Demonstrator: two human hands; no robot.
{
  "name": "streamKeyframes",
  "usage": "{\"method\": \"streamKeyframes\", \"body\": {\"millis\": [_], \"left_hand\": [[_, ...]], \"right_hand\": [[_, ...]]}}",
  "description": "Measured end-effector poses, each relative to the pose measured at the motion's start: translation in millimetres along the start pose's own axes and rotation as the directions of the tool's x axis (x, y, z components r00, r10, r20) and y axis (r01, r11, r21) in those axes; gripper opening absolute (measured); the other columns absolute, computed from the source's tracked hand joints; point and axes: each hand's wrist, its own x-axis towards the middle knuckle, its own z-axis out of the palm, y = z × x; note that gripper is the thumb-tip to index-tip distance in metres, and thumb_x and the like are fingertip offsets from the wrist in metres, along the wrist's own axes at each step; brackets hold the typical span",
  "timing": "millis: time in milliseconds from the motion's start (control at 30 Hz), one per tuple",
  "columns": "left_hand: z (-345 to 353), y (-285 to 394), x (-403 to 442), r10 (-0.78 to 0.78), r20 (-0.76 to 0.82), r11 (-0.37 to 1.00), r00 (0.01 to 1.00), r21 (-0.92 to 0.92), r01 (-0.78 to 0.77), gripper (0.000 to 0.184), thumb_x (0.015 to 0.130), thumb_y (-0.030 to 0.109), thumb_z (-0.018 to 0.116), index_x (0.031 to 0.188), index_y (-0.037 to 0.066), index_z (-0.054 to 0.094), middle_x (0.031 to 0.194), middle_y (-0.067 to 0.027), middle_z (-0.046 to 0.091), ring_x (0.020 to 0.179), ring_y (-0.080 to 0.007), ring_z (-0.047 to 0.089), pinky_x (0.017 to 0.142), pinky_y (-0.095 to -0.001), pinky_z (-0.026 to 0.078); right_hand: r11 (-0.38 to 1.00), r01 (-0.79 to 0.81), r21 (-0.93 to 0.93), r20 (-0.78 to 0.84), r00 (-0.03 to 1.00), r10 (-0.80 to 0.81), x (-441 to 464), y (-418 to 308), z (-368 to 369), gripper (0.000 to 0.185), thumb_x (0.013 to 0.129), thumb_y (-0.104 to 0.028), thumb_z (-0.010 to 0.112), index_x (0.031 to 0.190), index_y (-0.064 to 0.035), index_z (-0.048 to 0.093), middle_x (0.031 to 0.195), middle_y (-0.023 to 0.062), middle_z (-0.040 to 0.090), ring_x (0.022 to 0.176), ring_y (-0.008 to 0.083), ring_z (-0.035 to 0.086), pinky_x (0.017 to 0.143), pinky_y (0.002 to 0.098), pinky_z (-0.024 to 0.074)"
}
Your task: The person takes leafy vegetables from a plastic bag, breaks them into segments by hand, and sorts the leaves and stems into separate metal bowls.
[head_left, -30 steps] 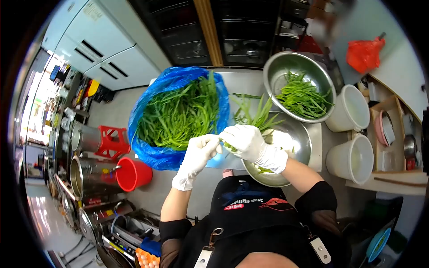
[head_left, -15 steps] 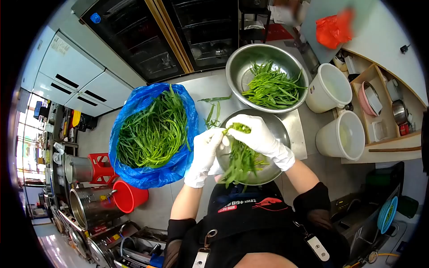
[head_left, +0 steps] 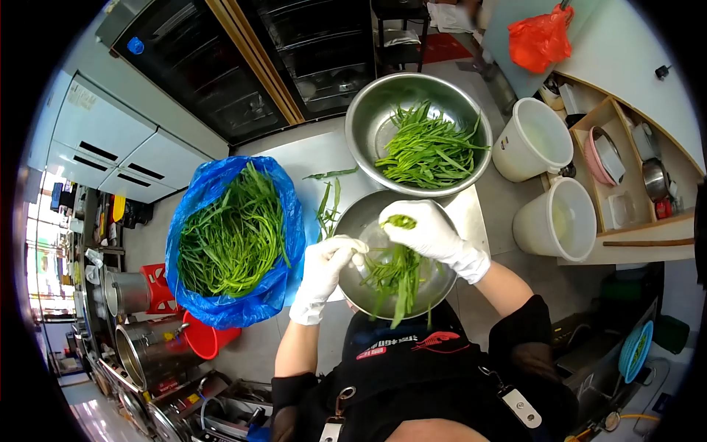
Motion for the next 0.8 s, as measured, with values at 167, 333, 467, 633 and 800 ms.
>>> {"method": "streamKeyframes", "body": {"millis": [167, 333, 467, 633, 800], "left_hand": [[1, -48, 3, -0.174, 0.091, 0.96, 0.98, 0.239, 0.149, 0.022, 0.09, 0.015, 0.062, 0.105, 0.001, 0.069, 0.087, -0.0092, 0.069, 0.078, -0.0152, 0.063, 0.075, -0.0276, 0.05], [17, -85, -4, -0.163, 0.141, 0.421, 0.977, 0.905, -0.06, 0.051, 0.083, 0.02, 0.071, 0.131, 0.011, 0.056, 0.122, -0.022, 0.059, 0.112, -0.0328, 0.057, 0.096, -0.038, 0.045], [22, -83, -10, -0.028, -0.01, 0.645, 1.0, 0.764, 0.026, 0.047, 0.082, 0.017, 0.071, 0.127, 0.007, 0.059, 0.123, -0.0221, 0.057, 0.116, -0.033, 0.054, 0.1, -0.0384, 0.042], [23, -57, -24, 0.093, -0.157, 0.675, 0.983, 0.736, 0.053, 0.04, 0.082, 0.009, 0.069, 0.121, 0.004, 0.061, 0.119, -0.0179, 0.061, 0.111, -0.0317, 0.058, 0.095, -0.037, 0.046], [13, -58, -54, 0.087, -0.335, 0.761, 0.938, 0.63, 0.154, 0.032, 0.082, 0.005, 0.067, 0.113, 0.002, 0.064, 0.109, -0.017, 0.065, 0.104, -0.0317, 0.062, 0.091, -0.0349, 0.048]], "right_hand": [[0.993, -0.092, 0.069, -0.14, 0.985, 0.101, 3, -14, -92, 0.007, 0.085, -0.006, 0.064, 0.09, -0.002, 0.067, 0.083, 0.0029, 0.067, 0.076, 0.0083, 0.06, 0.07, 0.0234, 0.0491], [0.883, 0.184, -0.432, -0.319, 0.884, -0.341, 34, -43, -175, 0.009, 0.084, -0.004, 0.066, 0.093, -0.0046, 0.066, 0.081, 0.0033, 0.062, 0.072, 0.0107, 0.06, 0.065, 0.0256, 0.0489], [0.309, 0.227, -0.924, -0.017, 0.782, -0.624, 99, -29, -188, 0.015, 0.074, -0.01, 0.071, 0.088, -0.0099, 0.065, 0.082, 0.0066, 0.061, 0.08, 0.0213, 0.06, 0.073, 0.0334, 0.0487], [-0.009, 0.265, -0.964, 0.248, 0.888, -0.388, 174, 92, -150, 0.008, 0.077, -0.013, 0.061, 0.084, -0.0154, 0.064, 0.082, 0.0017, 0.062, 0.09, 0.0211, 0.056, 0.089, 0.0391, 0.0421], [0.165, 0.188, -0.968, 0.176, 0.981, -0.083, 194, 215, -69, 0.019, 0.079, -0.012, 0.06, 0.096, -0.015, 0.069, 0.1, 0.003, 0.067, 0.11, 0.0231, 0.055, 0.107, 0.0492, 0.0305]]}}
